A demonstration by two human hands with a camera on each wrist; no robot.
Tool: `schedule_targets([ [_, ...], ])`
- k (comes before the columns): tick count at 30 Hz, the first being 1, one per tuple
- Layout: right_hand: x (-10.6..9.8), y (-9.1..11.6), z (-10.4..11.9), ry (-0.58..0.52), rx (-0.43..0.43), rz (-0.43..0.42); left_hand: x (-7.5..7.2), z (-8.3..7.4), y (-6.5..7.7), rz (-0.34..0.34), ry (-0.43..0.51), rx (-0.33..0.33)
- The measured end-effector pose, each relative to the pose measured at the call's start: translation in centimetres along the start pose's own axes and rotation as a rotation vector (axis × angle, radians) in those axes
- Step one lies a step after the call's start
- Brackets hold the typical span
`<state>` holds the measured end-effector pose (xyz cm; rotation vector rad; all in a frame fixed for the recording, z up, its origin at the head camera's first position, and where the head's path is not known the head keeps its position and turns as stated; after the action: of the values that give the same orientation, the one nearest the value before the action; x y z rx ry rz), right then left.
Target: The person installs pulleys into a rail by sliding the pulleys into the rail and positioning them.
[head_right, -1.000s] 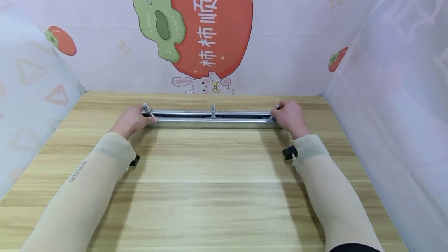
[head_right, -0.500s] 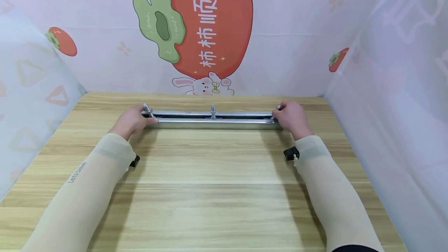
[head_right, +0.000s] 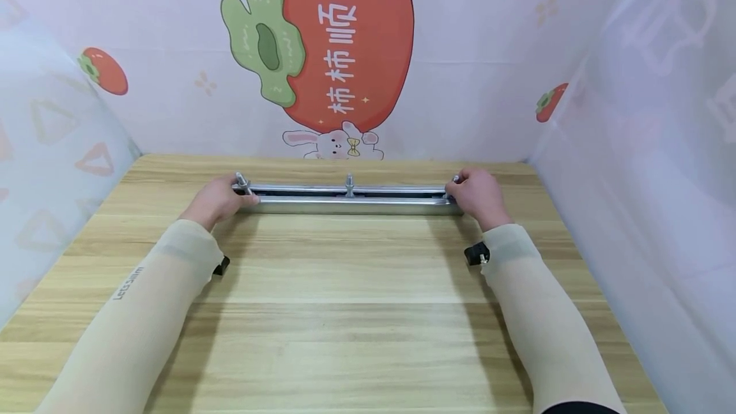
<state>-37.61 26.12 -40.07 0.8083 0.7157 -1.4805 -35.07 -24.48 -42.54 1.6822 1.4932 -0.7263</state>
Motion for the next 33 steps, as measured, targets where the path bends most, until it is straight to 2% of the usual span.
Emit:
schedule_targets([
  [15, 0.43, -0.12, -0.25, -0.003, -0.015, -0.015, 0.10, 0.26, -0.13, -0.004, 0.000, -0.002],
  [25, 0.57, -0.26, -0.28, -0.033, 0.021, -0.004, 0.13, 0.40, -0.39, 0.002, -0.005, -0.007],
  [30, 0.42, -0.55, -0.26, -0.009, -0.007, -0.016, 0.10, 0.09, -0.59, 0.009, 0.001, 0.005],
  [33, 0.51, -0.57, -0.32, 0.004, -0.020, 0.010, 0.38, 0.13, -0.66, 0.035, 0.000, 0.013],
])
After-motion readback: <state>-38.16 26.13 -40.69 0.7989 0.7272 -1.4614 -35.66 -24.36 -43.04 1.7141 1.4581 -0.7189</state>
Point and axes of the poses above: each hand's wrist, its own y-axis away from the middle knuckle, its own x-axis out of the palm, z = x × y, the point moved 7 cm from there along -y, towards the middle knuckle, and after that the axes turned 5 degrees about x, right-handed, at the moved point
